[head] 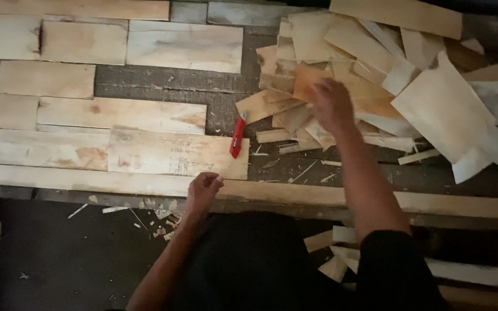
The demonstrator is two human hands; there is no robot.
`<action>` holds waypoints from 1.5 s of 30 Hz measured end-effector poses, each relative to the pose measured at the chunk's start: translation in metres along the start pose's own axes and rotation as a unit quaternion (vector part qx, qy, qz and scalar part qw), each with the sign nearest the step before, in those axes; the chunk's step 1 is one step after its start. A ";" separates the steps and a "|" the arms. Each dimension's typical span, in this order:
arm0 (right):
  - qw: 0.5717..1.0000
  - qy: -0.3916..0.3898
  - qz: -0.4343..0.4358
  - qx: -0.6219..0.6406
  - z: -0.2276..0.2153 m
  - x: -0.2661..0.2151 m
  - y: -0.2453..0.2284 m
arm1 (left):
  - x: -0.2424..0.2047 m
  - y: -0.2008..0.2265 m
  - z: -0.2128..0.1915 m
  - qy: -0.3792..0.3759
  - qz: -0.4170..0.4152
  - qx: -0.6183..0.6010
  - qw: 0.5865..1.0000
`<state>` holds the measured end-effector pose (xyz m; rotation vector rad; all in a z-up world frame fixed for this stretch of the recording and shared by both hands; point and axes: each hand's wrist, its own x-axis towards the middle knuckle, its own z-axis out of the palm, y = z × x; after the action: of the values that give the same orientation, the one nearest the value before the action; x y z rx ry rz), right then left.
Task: Using a utility knife to score and break wood strips and then sorting the resulting pieces.
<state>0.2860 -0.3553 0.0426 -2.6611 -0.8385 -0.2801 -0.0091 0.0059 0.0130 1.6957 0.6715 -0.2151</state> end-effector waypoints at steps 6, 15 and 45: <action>0.987 -0.159 0.019 -0.019 -0.011 0.076 -0.038 | 0.012 -0.042 -0.008 0.009 0.047 -0.013 0.999; 0.945 -0.308 0.028 -0.103 -0.022 0.077 -0.017 | -0.006 -0.020 -0.030 0.021 0.000 0.024 1.000; 0.775 0.214 -0.113 0.583 -0.200 -0.019 0.137 | -0.001 0.084 0.022 -0.207 0.071 -0.133 0.967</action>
<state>0.3333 -0.5447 0.1868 -1.2626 -0.7839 -0.2725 0.0401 -0.0231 0.0782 1.3766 0.2516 -0.3495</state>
